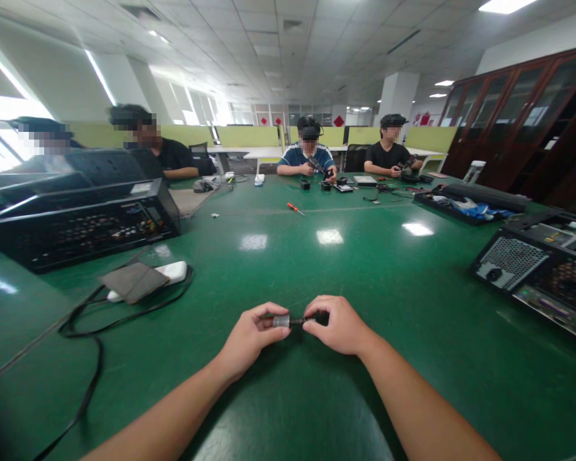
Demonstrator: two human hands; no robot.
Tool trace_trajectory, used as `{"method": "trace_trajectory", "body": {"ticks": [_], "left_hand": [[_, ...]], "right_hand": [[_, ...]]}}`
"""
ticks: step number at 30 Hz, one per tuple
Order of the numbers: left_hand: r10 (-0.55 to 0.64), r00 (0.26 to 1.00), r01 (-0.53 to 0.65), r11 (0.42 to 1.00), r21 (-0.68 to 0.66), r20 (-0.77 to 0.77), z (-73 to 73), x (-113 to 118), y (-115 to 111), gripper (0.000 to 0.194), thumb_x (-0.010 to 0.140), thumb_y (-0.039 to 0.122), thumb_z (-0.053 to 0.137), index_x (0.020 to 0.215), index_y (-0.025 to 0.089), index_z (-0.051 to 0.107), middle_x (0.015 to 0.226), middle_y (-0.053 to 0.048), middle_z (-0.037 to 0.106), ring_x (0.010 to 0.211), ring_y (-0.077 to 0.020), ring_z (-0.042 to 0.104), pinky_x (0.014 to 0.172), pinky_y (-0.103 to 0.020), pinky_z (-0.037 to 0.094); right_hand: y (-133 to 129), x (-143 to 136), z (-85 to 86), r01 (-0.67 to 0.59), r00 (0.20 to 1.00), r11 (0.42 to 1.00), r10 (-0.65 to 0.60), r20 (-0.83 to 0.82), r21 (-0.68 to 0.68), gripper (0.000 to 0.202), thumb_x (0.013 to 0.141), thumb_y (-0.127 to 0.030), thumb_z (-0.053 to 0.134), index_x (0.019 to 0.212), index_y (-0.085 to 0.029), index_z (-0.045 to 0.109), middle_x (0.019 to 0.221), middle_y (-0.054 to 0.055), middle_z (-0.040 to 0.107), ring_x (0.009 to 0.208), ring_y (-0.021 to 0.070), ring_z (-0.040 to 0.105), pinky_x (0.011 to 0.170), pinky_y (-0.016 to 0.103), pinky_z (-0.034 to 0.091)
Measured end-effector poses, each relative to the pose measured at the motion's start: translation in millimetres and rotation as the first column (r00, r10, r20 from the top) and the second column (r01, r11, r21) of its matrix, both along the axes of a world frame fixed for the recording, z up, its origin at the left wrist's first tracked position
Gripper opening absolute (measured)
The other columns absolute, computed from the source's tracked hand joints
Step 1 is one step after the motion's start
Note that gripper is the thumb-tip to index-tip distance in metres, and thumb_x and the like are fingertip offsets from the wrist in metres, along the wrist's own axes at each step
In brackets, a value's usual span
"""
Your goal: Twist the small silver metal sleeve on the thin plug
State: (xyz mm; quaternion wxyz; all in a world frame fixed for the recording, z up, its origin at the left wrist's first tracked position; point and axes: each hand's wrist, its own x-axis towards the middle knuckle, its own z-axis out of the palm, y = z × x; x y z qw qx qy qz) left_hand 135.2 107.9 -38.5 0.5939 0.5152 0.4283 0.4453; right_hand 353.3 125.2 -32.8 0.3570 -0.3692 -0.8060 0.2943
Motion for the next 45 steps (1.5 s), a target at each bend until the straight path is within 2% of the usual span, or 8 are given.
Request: {"method": "trace_trajectory", "body": {"ticks": [10,33,45], "left_hand": [[0.006,1.000,-0.006,1.000,0.002,0.000,2.0,0,-1,0.036,0.059,0.017,0.085,0.091,0.014,0.068,0.079,-0.003,0.071,0.071,-0.0148,0.063,0.068,-0.024,0.046],[0.025,0.998,-0.025,1.000,0.001,0.062,0.9,-1,1,0.035,0.059,0.015,0.085,0.089,0.015,0.068,0.078,-0.001,0.069,0.071,-0.0134,0.061,0.069,-0.023,0.044],[0.051,0.998,-0.051,0.999,0.007,0.029,-0.1,-1,2,0.034,0.058,0.016,0.085,0.088,0.015,0.068,0.077,-0.002,0.068,0.071,-0.0155,0.061,0.068,-0.025,0.044]], "right_hand": [[-1,1,5.7,0.005,1.000,1.000,-0.005,0.013,0.001,0.008,0.078,-0.017,0.066,0.083,-0.018,0.072,0.087,0.005,0.072,0.083,0.0182,0.066,0.080,0.030,0.049],[4,9,3.9,0.021,0.997,1.000,-0.022,0.080,0.015,0.009,0.079,-0.021,0.067,0.085,-0.019,0.073,0.085,0.003,0.073,0.080,0.0178,0.066,0.078,0.029,0.049],[5,13,6.8,0.028,0.994,1.000,-0.028,0.107,0.001,0.010,0.078,-0.021,0.066,0.084,-0.019,0.073,0.085,0.004,0.073,0.080,0.0187,0.066,0.078,0.030,0.049]]}}
